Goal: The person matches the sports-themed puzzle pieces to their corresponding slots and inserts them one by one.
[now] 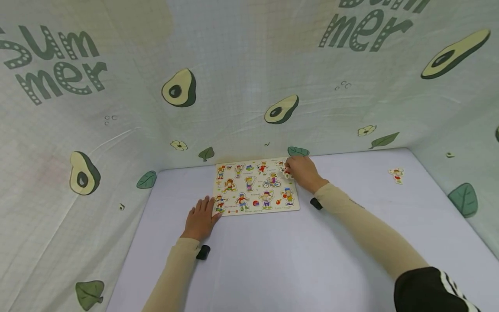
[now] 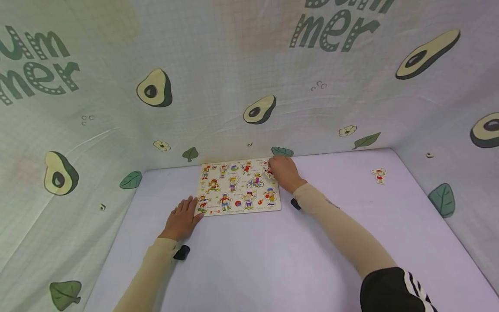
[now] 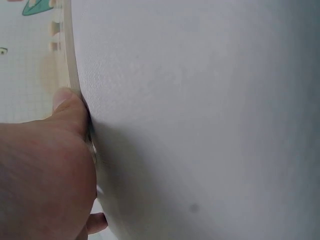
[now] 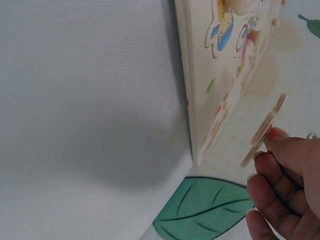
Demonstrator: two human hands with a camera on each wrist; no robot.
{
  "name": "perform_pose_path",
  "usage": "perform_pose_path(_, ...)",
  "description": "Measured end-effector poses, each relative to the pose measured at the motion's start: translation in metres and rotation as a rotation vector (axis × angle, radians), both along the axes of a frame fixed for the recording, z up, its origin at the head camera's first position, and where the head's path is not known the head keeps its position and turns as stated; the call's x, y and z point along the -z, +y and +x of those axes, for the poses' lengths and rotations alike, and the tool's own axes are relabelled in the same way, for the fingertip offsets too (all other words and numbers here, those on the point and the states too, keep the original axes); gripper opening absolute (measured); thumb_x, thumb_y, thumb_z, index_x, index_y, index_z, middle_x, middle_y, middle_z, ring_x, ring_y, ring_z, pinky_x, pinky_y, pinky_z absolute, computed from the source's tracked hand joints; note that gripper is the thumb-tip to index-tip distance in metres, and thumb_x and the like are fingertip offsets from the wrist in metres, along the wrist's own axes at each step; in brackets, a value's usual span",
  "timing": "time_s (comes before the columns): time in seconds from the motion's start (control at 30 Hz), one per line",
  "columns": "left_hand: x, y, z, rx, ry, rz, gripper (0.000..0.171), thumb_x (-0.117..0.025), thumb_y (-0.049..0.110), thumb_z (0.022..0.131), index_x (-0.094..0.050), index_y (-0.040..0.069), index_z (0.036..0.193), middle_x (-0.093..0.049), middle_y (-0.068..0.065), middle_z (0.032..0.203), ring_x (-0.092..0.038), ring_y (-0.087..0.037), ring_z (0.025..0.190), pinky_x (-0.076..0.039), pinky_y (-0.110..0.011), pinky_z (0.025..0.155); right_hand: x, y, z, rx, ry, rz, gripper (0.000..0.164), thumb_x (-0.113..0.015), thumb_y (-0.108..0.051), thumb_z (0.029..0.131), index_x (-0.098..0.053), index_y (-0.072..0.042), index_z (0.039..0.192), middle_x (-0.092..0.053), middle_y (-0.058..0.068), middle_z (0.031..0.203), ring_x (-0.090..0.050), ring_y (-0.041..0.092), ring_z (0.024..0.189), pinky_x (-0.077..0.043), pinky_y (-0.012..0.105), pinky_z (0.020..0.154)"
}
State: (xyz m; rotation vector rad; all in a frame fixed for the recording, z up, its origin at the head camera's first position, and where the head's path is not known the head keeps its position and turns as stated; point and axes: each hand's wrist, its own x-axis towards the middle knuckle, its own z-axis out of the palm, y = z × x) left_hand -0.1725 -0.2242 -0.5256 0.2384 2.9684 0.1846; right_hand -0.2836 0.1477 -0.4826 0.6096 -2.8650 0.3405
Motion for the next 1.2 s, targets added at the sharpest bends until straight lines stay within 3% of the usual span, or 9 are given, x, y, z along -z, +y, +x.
perform_pose_path(0.2, 0.000, 0.000, -0.002, -0.002, -0.004, 0.006, 0.069, -0.053, 0.039, 0.111, -0.032, -0.002, 0.163, -0.029, -0.028, 0.169, -0.027, -0.049, 0.156, -0.028, -0.067, 0.124, -0.001, -0.020, -0.010, -0.028, -0.002, -0.021, 0.009, -0.076, -0.008, 0.098, -0.073, 0.000, 0.101, -0.073, 0.013, 0.097, -0.070, 0.031, 0.095, -0.057, 0.048, 0.090)
perform_pose_path(0.83, 0.004, -0.003, -0.006, -0.009, -0.012, -0.001, 0.069, -0.053, 0.040, 0.111, -0.032, -0.001, 0.163, -0.029, -0.026, 0.170, -0.026, -0.048, 0.157, -0.029, -0.066, 0.124, 0.009, -0.063, -0.045, -0.030, -0.098, 0.025, 0.012, -0.071, -0.014, 0.104, -0.074, -0.003, 0.106, -0.073, 0.012, 0.104, -0.068, 0.031, 0.100, -0.055, 0.045, 0.090)
perform_pose_path(1.2, -0.001, -0.001, -0.002, 0.000, -0.015, 0.008, 0.069, -0.053, 0.039, 0.111, -0.034, -0.002, 0.162, -0.031, -0.027, 0.169, -0.028, -0.049, 0.156, -0.031, -0.066, 0.123, 0.011, -0.073, -0.052, -0.033, -0.116, 0.046, 0.010, -0.069, -0.010, 0.103, -0.074, -0.001, 0.104, -0.074, 0.015, 0.106, -0.068, 0.033, 0.104, -0.054, 0.048, 0.094)
